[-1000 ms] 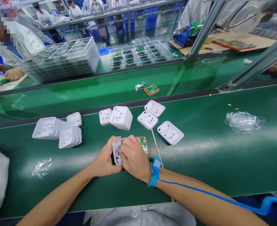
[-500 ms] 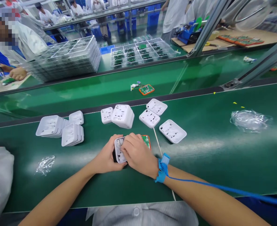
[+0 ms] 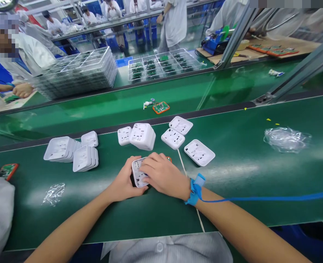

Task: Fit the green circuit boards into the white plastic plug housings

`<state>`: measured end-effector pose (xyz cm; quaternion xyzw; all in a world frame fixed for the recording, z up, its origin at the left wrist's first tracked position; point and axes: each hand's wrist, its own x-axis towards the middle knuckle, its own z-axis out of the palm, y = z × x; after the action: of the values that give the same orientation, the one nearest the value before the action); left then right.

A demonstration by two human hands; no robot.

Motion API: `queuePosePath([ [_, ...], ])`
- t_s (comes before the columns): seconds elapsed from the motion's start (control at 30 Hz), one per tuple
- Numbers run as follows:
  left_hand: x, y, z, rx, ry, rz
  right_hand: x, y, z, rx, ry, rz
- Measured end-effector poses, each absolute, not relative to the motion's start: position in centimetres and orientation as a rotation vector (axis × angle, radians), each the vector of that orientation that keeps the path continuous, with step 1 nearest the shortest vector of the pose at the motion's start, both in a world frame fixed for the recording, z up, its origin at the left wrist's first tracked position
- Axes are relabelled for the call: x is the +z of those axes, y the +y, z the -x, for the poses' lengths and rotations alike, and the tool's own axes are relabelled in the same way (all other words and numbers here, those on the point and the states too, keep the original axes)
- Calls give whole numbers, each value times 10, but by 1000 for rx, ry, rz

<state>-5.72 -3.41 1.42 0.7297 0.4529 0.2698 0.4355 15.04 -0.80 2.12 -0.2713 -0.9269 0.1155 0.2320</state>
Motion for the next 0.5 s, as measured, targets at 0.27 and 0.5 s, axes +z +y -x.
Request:
queuePosePath([
  [0.27, 9, -31, 60, 764, 1131, -1829, 12, -12, -160, -221, -2562, 715],
  [0.5, 16, -34, 59, 715, 1122, -1797, 6, -16, -154, -304, -2491, 666],
])
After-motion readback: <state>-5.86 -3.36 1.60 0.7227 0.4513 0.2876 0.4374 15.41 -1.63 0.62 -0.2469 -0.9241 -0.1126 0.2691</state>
